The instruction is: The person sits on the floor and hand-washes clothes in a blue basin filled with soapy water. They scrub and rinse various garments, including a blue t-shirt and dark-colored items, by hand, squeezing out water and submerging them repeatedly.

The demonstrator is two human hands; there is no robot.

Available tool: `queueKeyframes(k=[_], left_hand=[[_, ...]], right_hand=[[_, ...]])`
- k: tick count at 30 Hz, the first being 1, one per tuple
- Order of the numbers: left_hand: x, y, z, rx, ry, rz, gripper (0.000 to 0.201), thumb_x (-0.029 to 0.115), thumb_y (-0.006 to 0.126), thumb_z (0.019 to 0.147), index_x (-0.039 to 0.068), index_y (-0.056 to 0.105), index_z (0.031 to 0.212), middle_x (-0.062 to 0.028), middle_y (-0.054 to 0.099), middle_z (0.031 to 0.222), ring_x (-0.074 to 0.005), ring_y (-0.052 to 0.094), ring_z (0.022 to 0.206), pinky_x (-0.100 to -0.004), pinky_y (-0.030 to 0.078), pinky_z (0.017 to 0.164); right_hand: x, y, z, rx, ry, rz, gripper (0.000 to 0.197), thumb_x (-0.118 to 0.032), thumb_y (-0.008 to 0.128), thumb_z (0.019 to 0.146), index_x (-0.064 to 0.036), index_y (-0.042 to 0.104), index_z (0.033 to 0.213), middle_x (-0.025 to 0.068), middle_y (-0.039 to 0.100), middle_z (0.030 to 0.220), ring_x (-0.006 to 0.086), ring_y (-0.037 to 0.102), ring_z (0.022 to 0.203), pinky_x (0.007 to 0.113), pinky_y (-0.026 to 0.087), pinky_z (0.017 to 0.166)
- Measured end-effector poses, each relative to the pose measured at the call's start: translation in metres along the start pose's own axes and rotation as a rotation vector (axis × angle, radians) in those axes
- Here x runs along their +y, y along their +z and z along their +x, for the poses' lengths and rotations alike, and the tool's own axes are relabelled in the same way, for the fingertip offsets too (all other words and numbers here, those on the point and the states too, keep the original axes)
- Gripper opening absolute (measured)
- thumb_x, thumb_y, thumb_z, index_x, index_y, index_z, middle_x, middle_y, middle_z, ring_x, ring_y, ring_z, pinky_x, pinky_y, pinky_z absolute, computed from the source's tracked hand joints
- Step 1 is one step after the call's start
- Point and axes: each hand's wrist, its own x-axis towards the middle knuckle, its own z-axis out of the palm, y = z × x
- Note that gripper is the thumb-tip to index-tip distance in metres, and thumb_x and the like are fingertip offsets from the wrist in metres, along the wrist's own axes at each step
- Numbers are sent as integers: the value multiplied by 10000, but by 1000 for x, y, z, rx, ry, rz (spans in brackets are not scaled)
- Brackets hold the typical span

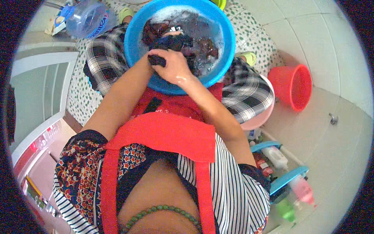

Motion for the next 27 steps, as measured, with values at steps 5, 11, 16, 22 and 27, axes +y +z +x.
queueKeyframes(k=[5, 11, 16, 22, 27], left_hand=[[-25, -20, 1, 179, 88, -151, 383, 408, 505, 880, 85, 604, 1060, -86, 641, 962, -226, 620, 822, -397, 506, 731], [-9, 15, 19, 269, 119, 358, 333, 283, 630, 808, 16, 616, 1007, -92, 638, 922, -196, 599, 808, -353, 468, 700], [11, -20, 26, 506, 405, 1469, 957, 412, 721, 712, 79, 169, 1419, -261, 162, 1442, -467, 312, 1258, -462, 352, 1009], [-26, -44, 25, 406, 278, 2032, 956, 338, 748, 700, 267, 149, 1442, -209, 68, 1483, -516, 172, 1308, -589, 304, 1009], [-31, -79, 54, 313, 209, 1923, 832, 296, 693, 741, 220, 230, 1428, -255, 278, 1407, -441, 375, 1233, -474, 369, 999]], right_hand=[[59, 18, 6, 372, 128, -310, 222, -286, 627, 753, -154, 643, 931, 162, 622, 817, 360, 606, 785, 456, 485, 714], [152, -35, 7, 433, 449, -249, 317, -240, 567, 788, -8, 646, 988, 214, 645, 973, 357, 612, 931, 393, 456, 857], [168, -36, 6, 436, 264, -229, 465, -290, 718, 735, -13, 595, 1087, 210, 550, 1158, 368, 516, 1088, 422, 392, 957], [185, -9, 8, 160, 286, -525, 785, -159, 792, 622, -134, 410, 1307, 280, 375, 1308, 438, 430, 1175, 445, 421, 949], [237, 0, 16, -109, 642, -400, 722, -143, 685, 737, -171, 322, 1361, 241, 376, 1336, 410, 441, 1175, 443, 389, 979]])
